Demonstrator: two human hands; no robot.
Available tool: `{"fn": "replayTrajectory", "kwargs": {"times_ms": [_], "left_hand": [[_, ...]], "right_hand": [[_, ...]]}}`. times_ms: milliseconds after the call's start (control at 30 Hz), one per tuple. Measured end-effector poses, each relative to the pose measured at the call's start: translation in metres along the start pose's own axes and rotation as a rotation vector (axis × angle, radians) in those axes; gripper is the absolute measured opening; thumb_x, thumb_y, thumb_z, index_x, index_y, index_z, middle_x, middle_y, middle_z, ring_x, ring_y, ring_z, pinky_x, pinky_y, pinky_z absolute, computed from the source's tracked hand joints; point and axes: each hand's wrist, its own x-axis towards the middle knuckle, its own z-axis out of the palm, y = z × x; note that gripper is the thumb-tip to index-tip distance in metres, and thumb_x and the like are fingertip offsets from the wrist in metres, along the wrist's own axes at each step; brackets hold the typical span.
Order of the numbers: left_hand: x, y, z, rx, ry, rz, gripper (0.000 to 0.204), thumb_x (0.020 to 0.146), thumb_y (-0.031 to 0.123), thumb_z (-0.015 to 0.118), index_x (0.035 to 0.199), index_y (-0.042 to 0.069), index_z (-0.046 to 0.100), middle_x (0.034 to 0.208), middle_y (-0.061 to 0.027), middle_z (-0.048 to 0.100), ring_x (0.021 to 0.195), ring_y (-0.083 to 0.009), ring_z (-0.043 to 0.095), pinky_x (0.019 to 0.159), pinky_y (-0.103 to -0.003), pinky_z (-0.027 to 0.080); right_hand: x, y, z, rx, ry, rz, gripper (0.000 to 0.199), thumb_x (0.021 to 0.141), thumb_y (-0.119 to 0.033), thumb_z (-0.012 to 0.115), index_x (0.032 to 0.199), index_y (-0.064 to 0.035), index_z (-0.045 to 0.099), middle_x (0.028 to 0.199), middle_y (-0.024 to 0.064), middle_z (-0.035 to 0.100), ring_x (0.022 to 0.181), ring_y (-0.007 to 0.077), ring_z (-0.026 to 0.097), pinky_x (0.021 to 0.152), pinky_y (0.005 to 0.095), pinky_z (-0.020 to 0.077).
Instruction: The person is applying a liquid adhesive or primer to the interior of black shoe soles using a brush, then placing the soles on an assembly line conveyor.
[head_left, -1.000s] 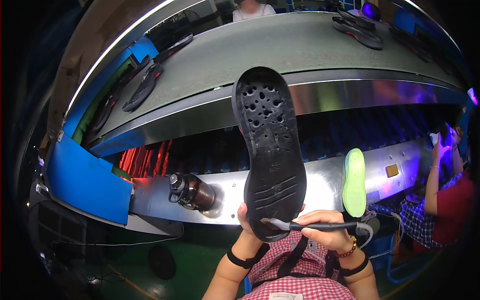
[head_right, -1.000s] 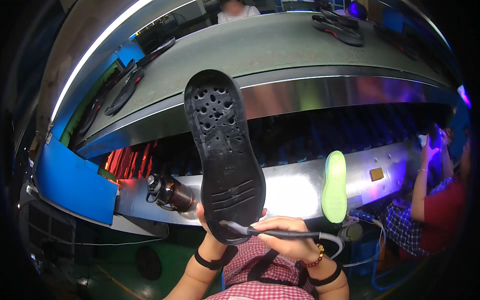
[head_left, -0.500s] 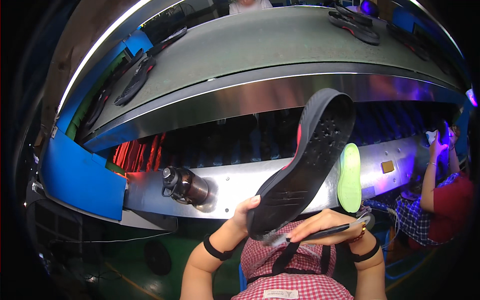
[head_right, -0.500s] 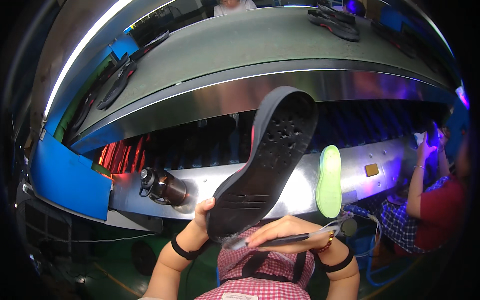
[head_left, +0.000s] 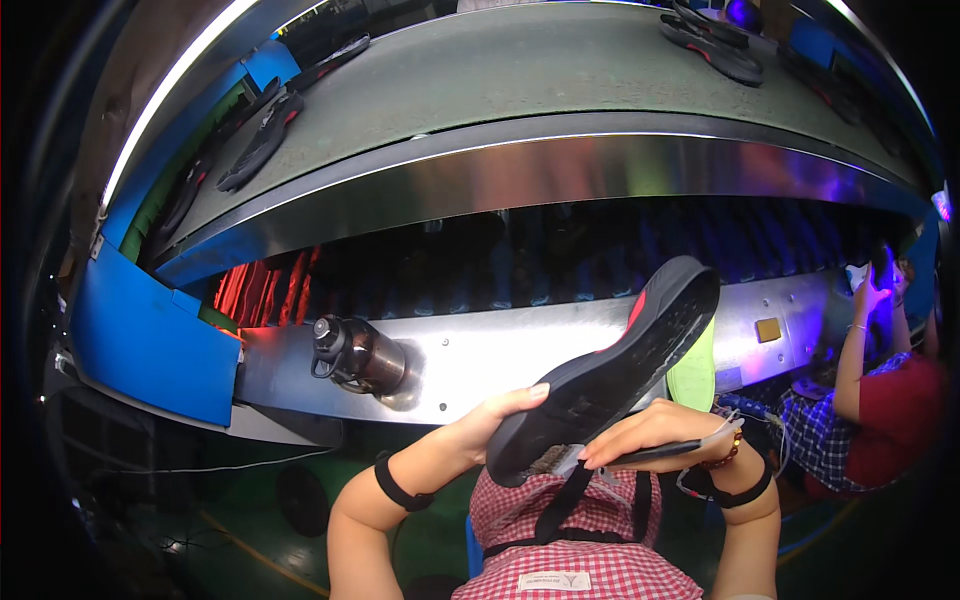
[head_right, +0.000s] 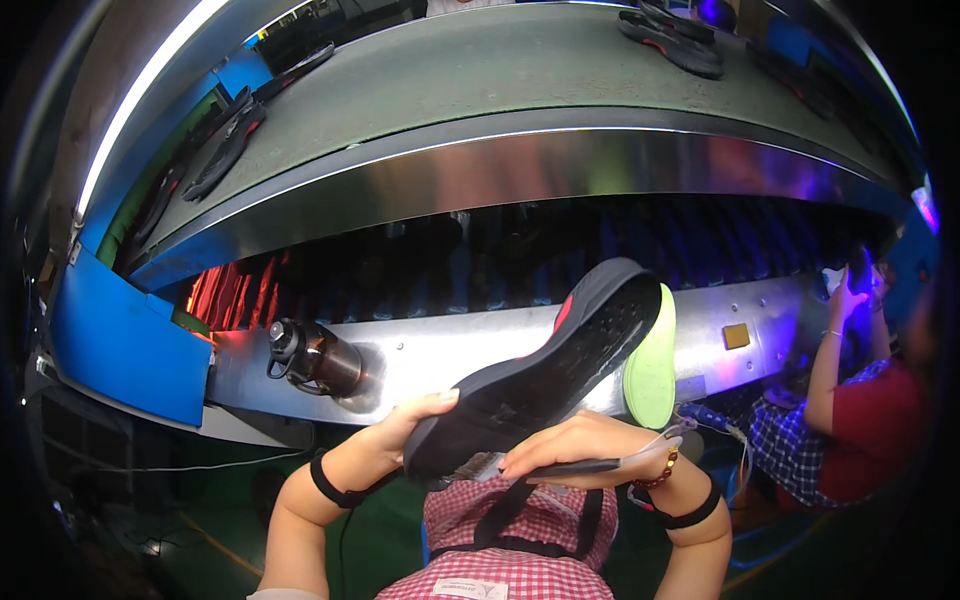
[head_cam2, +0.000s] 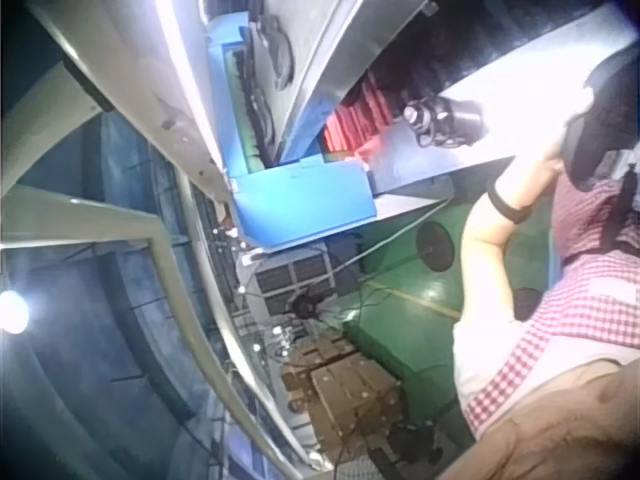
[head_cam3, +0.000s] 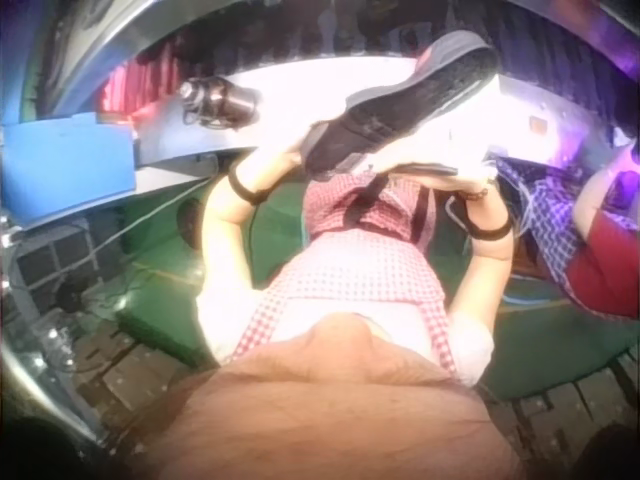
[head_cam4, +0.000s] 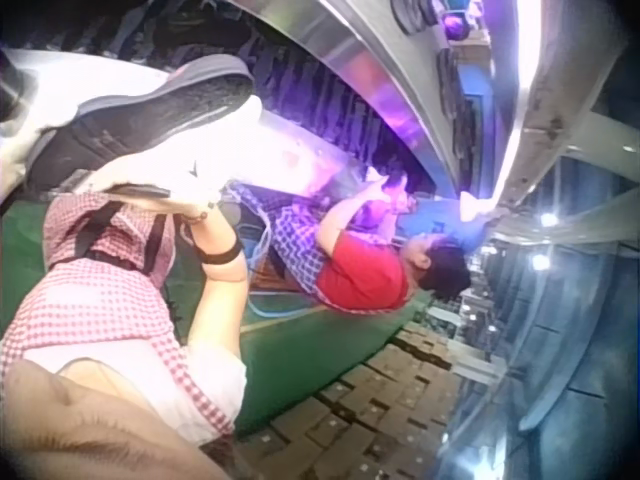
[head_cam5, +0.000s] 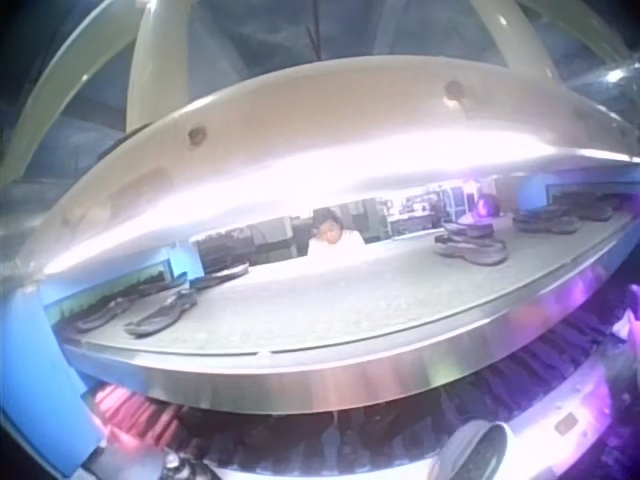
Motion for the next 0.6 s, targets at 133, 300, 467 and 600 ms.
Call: {"fn": "replayTrajectory", "kwargs": {"times_ms": [133,300,467,600], "left_hand": [[-0.001,-0.001,0.008,0.056,0.007,0.006,0.059,0.094,0.036,0.05,0.138,-0.002,0.037,0.126,-0.0197,0.054,0.108,-0.0257,0.059,0.094,-0.036,0.048],[-0.008,0.003,0.011,0.085,0.04,-0.069,0.062,0.094,0.038,0.049,0.14,-0.002,0.034,0.128,-0.0209,0.052,0.107,-0.0255,0.06,0.093,-0.036,0.049],[-0.013,0.001,0.01,0.083,0.061,-0.132,0.064,0.093,0.04,0.05,0.14,-0.002,0.034,0.13,-0.0215,0.051,0.108,-0.0249,0.06,0.092,-0.034,0.05],[-0.017,-0.002,0.006,0.104,0.079,-0.121,0.065,0.092,0.04,0.053,0.139,-0.002,0.035,0.128,-0.0211,0.052,0.107,-0.0236,0.06,0.09,-0.032,0.05]], "right_hand": [[-0.003,-0.013,-0.01,-0.112,-0.098,0.075,0.026,0.084,-0.007,0.064,0.11,-0.0039,0.064,0.114,0.0131,0.065,0.102,0.0277,0.064,0.084,0.0347,0.0536],[0.001,-0.02,-0.016,-0.127,-0.09,0.154,0.024,0.085,-0.008,0.062,0.108,-0.0061,0.065,0.113,0.0112,0.066,0.101,0.0281,0.064,0.083,0.0354,0.0533],[-0.005,-0.024,-0.027,-0.276,-0.286,0.253,0.03,0.082,-0.004,0.062,0.112,-0.0061,0.064,0.114,0.0123,0.065,0.104,0.0278,0.064,0.081,0.0346,0.0543],[-0.004,-0.023,-0.029,-0.292,-0.13,0.244,0.027,0.084,-0.008,0.061,0.111,-0.0085,0.065,0.113,0.0097,0.066,0.102,0.0276,0.064,0.079,0.0339,0.0544]]}}
